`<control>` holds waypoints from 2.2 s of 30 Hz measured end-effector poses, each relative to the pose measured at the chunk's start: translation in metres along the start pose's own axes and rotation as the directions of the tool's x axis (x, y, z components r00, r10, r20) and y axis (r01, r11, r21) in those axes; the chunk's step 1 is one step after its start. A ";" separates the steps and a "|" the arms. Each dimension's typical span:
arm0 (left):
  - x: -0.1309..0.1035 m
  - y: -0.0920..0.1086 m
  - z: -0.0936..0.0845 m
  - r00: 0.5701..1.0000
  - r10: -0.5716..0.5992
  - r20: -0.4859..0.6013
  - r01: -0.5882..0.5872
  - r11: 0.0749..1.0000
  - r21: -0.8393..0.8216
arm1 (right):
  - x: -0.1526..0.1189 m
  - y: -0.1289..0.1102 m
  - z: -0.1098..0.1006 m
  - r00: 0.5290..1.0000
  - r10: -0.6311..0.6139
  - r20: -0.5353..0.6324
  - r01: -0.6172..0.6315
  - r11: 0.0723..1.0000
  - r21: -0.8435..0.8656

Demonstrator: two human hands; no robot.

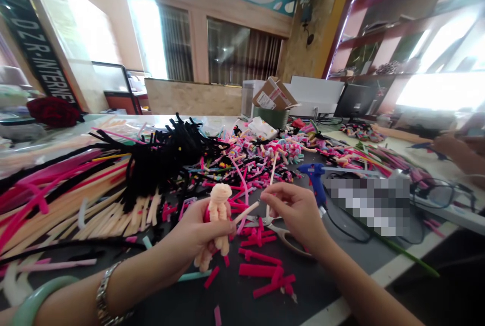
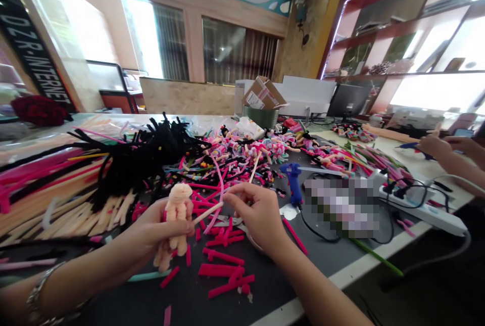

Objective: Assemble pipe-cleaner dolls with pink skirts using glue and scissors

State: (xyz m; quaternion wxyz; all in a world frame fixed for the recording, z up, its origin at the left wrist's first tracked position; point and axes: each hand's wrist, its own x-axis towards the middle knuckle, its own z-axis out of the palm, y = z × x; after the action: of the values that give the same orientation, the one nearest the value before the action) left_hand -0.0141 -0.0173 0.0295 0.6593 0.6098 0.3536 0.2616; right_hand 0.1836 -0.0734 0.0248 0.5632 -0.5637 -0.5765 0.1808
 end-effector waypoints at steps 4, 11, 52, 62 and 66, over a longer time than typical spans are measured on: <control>0.000 0.000 0.001 1.000 0.008 0.022 -0.007 0.999 -0.044 | -0.001 -0.003 0.000 0.998 -0.008 0.054 0.010 0.999 -0.031; 0.001 0.001 0.000 0.997 -0.028 0.067 0.027 1.000 0.011 | -0.002 -0.010 0.002 0.971 -0.064 0.230 0.086 0.992 -0.088; 0.048 0.034 0.011 0.668 0.536 0.516 -0.459 -0.249 0.853 | -0.002 -0.022 -0.025 0.997 -0.007 0.081 0.020 0.988 -0.153; 0.064 0.037 0.025 0.545 0.558 0.626 -0.421 -0.464 0.780 | -0.002 -0.006 -0.027 1.000 0.008 0.006 -0.007 0.994 -0.108; 0.063 0.033 0.019 0.537 0.557 0.634 -0.393 -0.500 0.772 | -0.005 -0.005 -0.023 0.998 -0.059 -0.029 0.053 0.983 -0.178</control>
State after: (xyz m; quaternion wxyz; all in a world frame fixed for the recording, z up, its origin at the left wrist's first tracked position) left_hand 0.0423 0.0235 0.0531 -0.2577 0.9333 0.1105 0.2245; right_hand 0.2000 -0.0887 0.0336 0.5254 -0.5982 -0.5963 0.1031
